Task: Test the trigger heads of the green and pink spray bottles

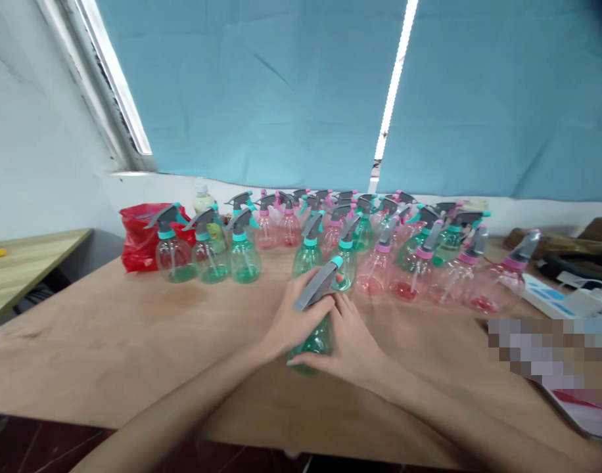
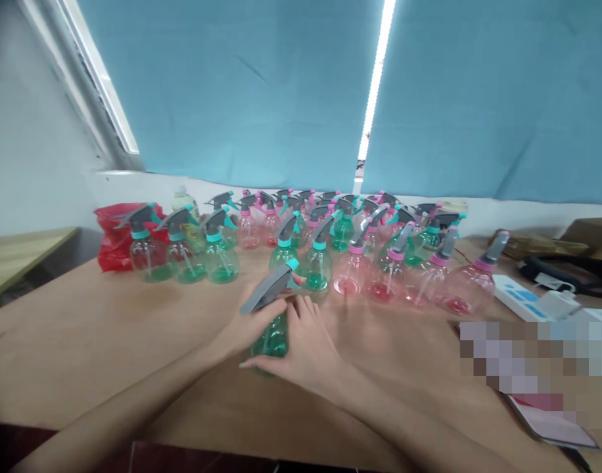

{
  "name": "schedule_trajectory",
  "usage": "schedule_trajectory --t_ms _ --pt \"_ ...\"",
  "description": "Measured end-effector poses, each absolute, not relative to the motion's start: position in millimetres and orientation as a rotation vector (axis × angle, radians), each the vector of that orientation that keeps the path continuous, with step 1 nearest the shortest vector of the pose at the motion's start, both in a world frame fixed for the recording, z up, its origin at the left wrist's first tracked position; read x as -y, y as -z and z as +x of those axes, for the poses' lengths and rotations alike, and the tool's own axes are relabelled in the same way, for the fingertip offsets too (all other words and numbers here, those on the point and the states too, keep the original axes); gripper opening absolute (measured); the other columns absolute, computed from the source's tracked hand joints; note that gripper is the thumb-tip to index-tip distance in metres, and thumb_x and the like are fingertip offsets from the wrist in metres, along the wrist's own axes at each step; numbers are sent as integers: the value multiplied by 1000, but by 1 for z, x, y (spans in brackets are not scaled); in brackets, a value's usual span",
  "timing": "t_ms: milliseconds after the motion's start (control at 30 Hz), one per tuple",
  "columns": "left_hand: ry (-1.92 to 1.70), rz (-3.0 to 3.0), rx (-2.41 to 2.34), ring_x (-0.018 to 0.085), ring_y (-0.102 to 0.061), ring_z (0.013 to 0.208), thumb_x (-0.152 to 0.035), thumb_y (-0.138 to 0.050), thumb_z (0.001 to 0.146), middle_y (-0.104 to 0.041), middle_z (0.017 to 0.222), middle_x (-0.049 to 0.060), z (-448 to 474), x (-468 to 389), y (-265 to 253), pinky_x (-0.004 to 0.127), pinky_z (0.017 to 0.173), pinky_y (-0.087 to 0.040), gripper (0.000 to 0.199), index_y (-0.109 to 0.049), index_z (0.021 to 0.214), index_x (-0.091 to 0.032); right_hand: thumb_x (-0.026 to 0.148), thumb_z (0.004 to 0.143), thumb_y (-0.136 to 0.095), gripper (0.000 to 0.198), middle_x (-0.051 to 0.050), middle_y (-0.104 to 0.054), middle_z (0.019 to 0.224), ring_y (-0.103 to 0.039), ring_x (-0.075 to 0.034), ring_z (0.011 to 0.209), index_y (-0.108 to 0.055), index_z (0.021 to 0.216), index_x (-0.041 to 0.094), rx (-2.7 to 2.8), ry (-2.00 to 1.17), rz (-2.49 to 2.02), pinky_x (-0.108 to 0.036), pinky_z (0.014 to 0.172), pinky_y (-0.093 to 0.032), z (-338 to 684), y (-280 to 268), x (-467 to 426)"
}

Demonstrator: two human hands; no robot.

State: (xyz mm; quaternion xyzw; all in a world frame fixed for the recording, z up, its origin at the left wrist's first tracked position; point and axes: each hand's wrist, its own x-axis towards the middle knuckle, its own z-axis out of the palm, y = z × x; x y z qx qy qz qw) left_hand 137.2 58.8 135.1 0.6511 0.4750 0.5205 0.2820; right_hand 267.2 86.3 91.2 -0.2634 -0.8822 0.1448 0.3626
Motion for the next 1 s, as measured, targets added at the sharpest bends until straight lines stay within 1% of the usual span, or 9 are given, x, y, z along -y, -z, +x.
schedule_trajectory --t_ms 100,200,267,333,400,567,767,867,1000 --pt "-1382 1765 -1293 20 -64 88 -10 -49 74 -67 95 3 146 -71 -134 39 88 -52 36 -60 107 -20 68 67 -66 79 -15 -54 124 -47 -33 119 -46 125 18 2355 -443 -666 -52 101 -39 290 -82 -101" --pt "-1332 1796 -1283 20 -64 88 -11 -48 74 -66 94 3 153 -85 -134 38 86 -52 35 -61 105 -21 61 79 -59 70 -14 -49 133 -44 -31 125 -41 133 20 2466 -488 -669 -50 104 -37 321 -70 -123" --pt "-1321 1815 -1241 20 -63 87 -11 -48 73 -66 93 3 157 -94 -135 38 83 -52 33 -62 101 -21 57 84 -55 62 -14 -47 137 -43 -30 128 -44 133 21 2536 -501 -701 -48 105 -37 341 -62 -137" --pt "-1337 1828 -1192 21 -63 86 -11 -48 71 -67 91 3 160 -103 -137 37 82 -51 32 -63 98 -20 56 85 -53 56 -14 -47 138 -43 -30 129 -50 129 21 2581 -496 -758 -48 105 -38 356 -54 -147" --pt "-1334 1838 -1163 20 -62 87 -10 -47 70 -66 90 3 163 -109 -138 36 83 -50 31 -63 95 -19 57 85 -53 58 -14 -46 141 -42 -30 131 -51 131 21 2608 -477 -789 -48 107 -37 364 -47 -152" --pt "-1290 1832 -1220 19 -60 82 -16 -49 72 -65 85 2 164 -113 -139 33 79 -48 19 -63 85 -17 66 80 -54 81 -15 -38 148 -32 -31 138 -37 143 18 2642 -427 -792 -51 110 -30 365 -37 -152" --pt "-1255 1766 -1244 18 -59 76 -21 -50 70 -64 76 1 161 -111 -140 30 70 -46 13 -60 78 -18 67 78 -54 86 -15 -37 149 -31 -31 138 -33 146 18 2647 -433 -782 -52 110 -31 364 -37 -152" --pt "-1253 1732 -1247 18 -59 71 -21 -50 67 -64 73 1 161 -108 -143 29 65 -45 13 -60 76 -19 67 77 -56 84 -15 -40 147 -34 -32 137 -37 144 19 2621 -437 -771 -53 108 -33 363 -39 -152" --pt "-1267 1700 -1263 18 -58 69 -21 -51 65 -62 72 1 157 -104 -145 29 65 -45 11 -60 72 -19 70 74 -57 81 -18 -49 140 -41 -34 132 -51 134 15 2599 -387 -783 -53 106 -36 356 -42 -152"
